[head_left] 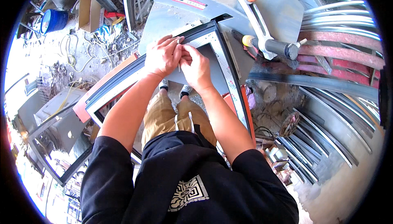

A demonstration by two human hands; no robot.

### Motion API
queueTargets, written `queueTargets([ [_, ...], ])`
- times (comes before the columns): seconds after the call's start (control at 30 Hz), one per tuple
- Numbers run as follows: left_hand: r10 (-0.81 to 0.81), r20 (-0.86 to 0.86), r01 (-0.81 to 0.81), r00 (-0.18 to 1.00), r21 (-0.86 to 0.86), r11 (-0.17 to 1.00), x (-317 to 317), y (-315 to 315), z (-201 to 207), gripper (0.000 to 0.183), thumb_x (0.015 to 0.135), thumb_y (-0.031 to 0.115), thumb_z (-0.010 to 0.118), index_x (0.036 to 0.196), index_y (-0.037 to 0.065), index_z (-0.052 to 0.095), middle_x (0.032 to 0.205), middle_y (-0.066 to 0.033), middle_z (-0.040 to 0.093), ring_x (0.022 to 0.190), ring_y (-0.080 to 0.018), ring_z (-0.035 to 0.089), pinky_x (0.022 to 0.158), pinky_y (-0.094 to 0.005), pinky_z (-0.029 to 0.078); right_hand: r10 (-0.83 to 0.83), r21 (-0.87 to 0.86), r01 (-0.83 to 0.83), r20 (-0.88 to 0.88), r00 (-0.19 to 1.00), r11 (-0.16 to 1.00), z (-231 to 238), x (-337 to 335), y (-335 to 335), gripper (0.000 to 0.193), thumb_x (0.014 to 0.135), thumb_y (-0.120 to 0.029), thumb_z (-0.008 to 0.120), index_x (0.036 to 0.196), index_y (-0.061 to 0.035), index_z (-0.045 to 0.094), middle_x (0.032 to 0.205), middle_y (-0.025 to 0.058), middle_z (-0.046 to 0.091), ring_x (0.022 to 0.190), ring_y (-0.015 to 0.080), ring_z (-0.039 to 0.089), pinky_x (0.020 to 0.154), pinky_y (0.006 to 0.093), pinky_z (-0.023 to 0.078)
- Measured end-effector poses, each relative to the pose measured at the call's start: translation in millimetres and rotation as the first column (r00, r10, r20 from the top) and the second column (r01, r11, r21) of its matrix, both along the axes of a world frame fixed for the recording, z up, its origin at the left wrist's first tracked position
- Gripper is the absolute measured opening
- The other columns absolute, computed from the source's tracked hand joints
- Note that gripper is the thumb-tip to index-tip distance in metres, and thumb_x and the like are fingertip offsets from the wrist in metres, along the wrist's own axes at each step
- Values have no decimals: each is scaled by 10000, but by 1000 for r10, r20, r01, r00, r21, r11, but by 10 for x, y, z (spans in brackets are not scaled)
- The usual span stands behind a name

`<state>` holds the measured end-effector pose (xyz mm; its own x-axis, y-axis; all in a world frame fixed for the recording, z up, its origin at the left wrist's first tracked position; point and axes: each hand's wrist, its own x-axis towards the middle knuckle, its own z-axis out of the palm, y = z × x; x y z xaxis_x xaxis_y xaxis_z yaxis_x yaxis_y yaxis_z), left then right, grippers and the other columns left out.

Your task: The person places frame sections into an industrial machine and uses a hand tool to secure the components into the corner joints.

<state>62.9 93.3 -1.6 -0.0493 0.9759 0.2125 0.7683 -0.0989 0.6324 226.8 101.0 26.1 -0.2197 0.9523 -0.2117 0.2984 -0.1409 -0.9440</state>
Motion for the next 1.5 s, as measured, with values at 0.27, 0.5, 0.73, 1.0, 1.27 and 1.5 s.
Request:
queueTargets([
  [0.27,54,2,-54,999,-38,998,-42,-4,14,231,1095,174,650,1134,73,853,1117,-136,868,1202,-342,818,1038,-461,653,-491,442,267,532,690,856,51,683,242,264,1058,-183,756,1274,-33,772,1292,210,737,1227,413,686,1076,525,537],
  [0.5,41,-48,-44,998,-55,998,-28,1,-34,213,1103,193,653,1103,67,825,1087,-136,858,1199,-336,820,1032,-467,652,-398,382,133,791,465,914,-291,966,544,552,1152,-460,600,1422,0,744,1450,290,702,1405,472,614,1248,562,436],
  [0.73,60,-31,-61,998,-33,998,3,41,-38,182,1082,215,693,1055,97,829,1030,-111,844,1160,-311,823,977,-475,640,-361,410,9,790,495,912,-441,1008,557,406,1107,-430,669,1151,-60,830,1180,191,783,1152,427,716,1075,576,540],
  [1.0,202,220,-125,954,-318,940,-129,237,261,315,1197,258,558,1183,86,822,1029,-196,799,977,-419,774,891,-510,600,-349,378,34,811,471,925,-414,1002,550,317,1086,-388,662,1035,-114,814,1109,133,788,1093,400,725,991,562,554],
  [1.27,-139,74,157,988,-474,866,-661,632,162,301,1132,218,643,1355,60,770,1182,-267,799,1153,-485,759,1017,-541,597,-382,405,62,787,485,912,-389,952,525,313,1076,-379,657,1011,-108,800,1100,137,773,1085,404,721,990,569,552],
  [1.5,-393,-6,347,919,-458,819,-668,1126,227,256,1088,139,683,1306,141,819,1168,-171,808,1151,-436,753,1013,-510,597,-385,406,60,795,469,912,-380,979,534,320,1057,-377,666,983,-98,805,1115,142,765,1096,407,717,985,571,559],
])
